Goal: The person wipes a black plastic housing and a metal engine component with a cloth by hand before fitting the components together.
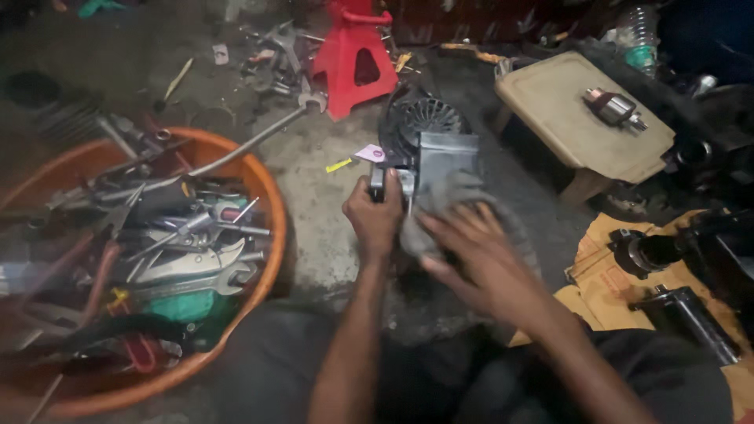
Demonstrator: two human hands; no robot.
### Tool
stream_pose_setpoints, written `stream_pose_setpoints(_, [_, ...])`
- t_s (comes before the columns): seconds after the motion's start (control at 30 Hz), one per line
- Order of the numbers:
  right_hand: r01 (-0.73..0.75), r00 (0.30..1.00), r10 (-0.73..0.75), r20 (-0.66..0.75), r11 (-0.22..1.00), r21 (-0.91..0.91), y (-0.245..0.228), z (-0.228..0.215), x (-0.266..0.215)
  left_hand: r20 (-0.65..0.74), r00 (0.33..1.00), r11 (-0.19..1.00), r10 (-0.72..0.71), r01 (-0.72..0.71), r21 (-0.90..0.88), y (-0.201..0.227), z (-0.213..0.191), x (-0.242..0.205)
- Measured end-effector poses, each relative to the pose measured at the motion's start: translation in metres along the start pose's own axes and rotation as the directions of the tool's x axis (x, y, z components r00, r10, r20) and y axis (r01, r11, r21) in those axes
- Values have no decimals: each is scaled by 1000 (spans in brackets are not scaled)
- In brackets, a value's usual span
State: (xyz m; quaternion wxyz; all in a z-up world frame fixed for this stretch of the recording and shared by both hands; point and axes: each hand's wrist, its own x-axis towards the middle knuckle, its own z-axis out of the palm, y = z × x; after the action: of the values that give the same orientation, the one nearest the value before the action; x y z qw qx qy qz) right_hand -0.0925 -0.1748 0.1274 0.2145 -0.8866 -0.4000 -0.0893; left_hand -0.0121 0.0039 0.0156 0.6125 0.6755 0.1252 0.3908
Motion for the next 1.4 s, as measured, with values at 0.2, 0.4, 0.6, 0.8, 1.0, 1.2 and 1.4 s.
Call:
stream_pose_setpoints(0.2, [-190,982,179,-63,929,-318,81,41,82,1,1000,999,-29,29,24,-6,8,2])
stream_pose_setpoints(0.4, [-635,559,813,164,292,715,158,78,65,-51,998,992,-42,47,114,8,7,5])
stream_pose_setpoints(0.6, [-685,432,902,6,323,653,184,64,-15,11,998,959,65,-65,275,30,27,-8])
stream_pose_setpoints(0.8, [-483,511,706,-490,707,516,178,22,-52,226,971,996,-80,68,58,62,32,-19])
stream_pose_setpoints(1.0, [-479,416,593,-690,788,388,84,-48,-36,78,980,978,-183,173,114,64,20,1])
stream_pose_setpoints(1.2, [-71,486,737,-470,569,819,78,-24,0,207,970,983,-128,151,-104,45,27,0])
stream_pose_setpoints(1.4, [-344,662,597,-453,779,524,56,-10,46,472,867,983,-156,90,159,43,32,-12])
